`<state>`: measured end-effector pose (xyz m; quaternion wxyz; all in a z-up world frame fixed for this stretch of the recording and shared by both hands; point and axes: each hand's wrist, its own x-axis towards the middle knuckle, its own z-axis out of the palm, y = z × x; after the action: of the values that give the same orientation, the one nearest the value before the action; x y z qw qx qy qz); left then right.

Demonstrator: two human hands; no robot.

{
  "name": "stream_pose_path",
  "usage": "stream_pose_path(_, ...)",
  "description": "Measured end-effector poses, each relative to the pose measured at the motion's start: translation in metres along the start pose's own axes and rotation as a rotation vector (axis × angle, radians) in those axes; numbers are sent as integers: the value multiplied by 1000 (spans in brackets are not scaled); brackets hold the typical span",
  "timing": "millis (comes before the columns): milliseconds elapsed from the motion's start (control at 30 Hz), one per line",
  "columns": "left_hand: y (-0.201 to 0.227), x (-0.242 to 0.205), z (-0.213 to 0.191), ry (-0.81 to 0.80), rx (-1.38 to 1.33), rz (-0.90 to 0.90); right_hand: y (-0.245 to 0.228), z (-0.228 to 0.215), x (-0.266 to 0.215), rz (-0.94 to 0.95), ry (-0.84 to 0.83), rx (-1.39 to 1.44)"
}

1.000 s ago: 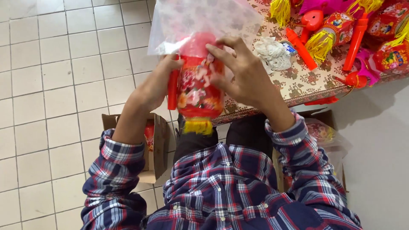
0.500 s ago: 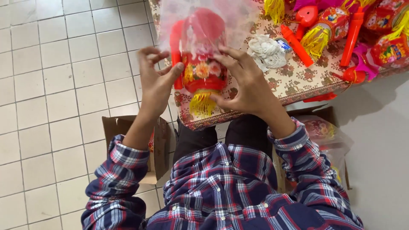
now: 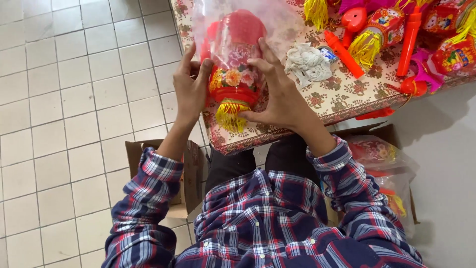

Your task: Assembling decorative red lanterns by gluing components together and then packing them into individual plastic bags.

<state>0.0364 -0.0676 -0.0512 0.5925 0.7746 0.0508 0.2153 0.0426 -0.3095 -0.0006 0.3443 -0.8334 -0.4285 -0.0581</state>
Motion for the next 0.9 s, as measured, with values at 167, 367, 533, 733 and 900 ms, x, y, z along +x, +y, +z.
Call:
stream_pose_path(167,19,3,8,92,-221,-155,9,3,2,-59,91,-27)
stream_pose_path(367,27,4,8,134,-345,-140,15,8,5,-63,152,-48)
stream_pose_path(533,3,21,14,370,0,-48,15,20,10,-156,186,-108)
stream_pose_path(733,2,24,22,562,131,-71,12,32,20,-76,170,-262)
stream_pose_path(900,6,14,18,310,-69,-19,12,32,23,-38,259,-203)
